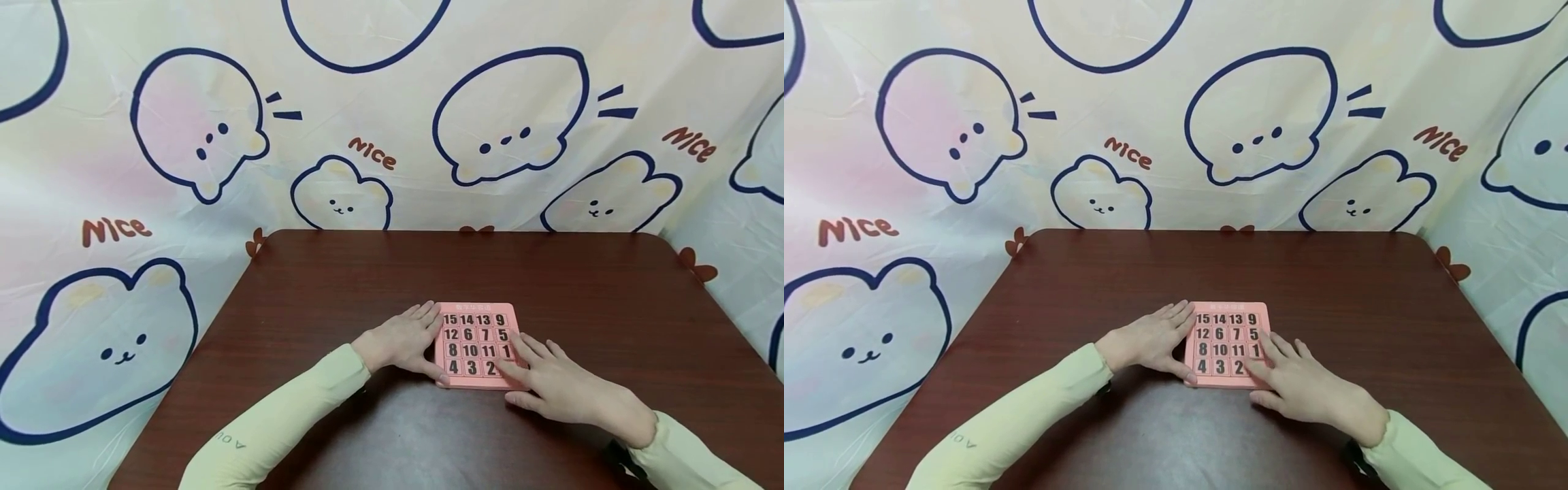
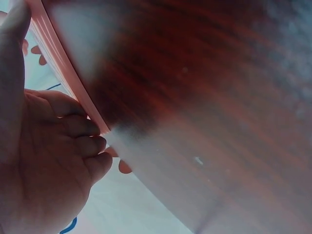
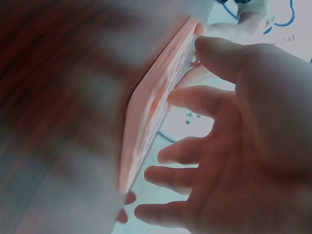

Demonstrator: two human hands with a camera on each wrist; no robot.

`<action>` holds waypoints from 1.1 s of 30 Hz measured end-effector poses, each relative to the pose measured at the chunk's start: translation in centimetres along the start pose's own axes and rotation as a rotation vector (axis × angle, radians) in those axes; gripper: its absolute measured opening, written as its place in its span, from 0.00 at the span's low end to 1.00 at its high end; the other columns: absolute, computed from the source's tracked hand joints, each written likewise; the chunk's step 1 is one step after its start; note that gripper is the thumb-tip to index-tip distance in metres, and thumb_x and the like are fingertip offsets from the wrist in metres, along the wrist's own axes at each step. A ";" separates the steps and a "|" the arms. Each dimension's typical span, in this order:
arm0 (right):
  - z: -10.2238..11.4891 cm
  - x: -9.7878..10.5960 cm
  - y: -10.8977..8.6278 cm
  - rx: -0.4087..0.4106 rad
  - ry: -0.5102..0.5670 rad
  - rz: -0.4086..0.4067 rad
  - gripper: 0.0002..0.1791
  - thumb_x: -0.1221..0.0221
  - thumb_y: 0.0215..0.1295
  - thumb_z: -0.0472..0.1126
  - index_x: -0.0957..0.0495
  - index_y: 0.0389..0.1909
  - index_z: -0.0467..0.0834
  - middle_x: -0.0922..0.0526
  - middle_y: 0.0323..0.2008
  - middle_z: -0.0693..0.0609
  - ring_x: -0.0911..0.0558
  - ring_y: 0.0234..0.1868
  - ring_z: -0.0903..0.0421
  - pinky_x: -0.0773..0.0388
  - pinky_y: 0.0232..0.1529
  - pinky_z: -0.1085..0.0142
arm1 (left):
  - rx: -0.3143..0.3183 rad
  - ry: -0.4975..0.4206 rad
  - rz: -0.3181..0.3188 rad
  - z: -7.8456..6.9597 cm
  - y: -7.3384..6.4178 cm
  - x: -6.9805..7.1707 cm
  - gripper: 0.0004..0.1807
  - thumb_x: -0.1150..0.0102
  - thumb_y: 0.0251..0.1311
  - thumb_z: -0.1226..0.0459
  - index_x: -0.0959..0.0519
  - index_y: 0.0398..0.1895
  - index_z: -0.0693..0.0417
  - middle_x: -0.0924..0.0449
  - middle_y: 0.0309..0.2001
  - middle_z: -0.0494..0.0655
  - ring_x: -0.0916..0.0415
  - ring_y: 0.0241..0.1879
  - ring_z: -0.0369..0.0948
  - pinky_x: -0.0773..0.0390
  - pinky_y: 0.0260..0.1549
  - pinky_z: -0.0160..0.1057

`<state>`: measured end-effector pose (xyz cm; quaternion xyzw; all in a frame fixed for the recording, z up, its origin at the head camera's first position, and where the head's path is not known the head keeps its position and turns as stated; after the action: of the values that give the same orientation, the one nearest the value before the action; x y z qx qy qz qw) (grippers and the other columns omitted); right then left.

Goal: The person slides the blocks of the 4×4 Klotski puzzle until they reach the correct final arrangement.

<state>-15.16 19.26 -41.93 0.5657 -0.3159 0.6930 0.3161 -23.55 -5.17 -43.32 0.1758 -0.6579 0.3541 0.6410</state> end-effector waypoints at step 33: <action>0.2 -1.0 -0.7 0.047 -0.026 -0.002 0.30 0.46 0.69 0.60 0.34 0.71 0.62 0.41 0.73 0.34 0.41 0.73 0.34 0.39 0.60 0.28 | 0.002 0.036 -0.008 0.0 0.2 -0.2 0.69 0.58 0.43 0.18 0.51 0.78 0.58 0.58 0.79 0.55 0.60 0.79 0.48 0.54 0.77 0.44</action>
<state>-14.31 19.45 -42.84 0.5822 -0.3029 0.6925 0.2996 -23.65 -5.09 -43.51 0.1727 -0.6450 0.3553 0.6541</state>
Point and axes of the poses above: each hand's wrist, its own y-axis towards the middle knuckle, its own x-axis out of the back of the hand, z = x × y, the point moved 3 cm from there along y, towards the middle knuckle
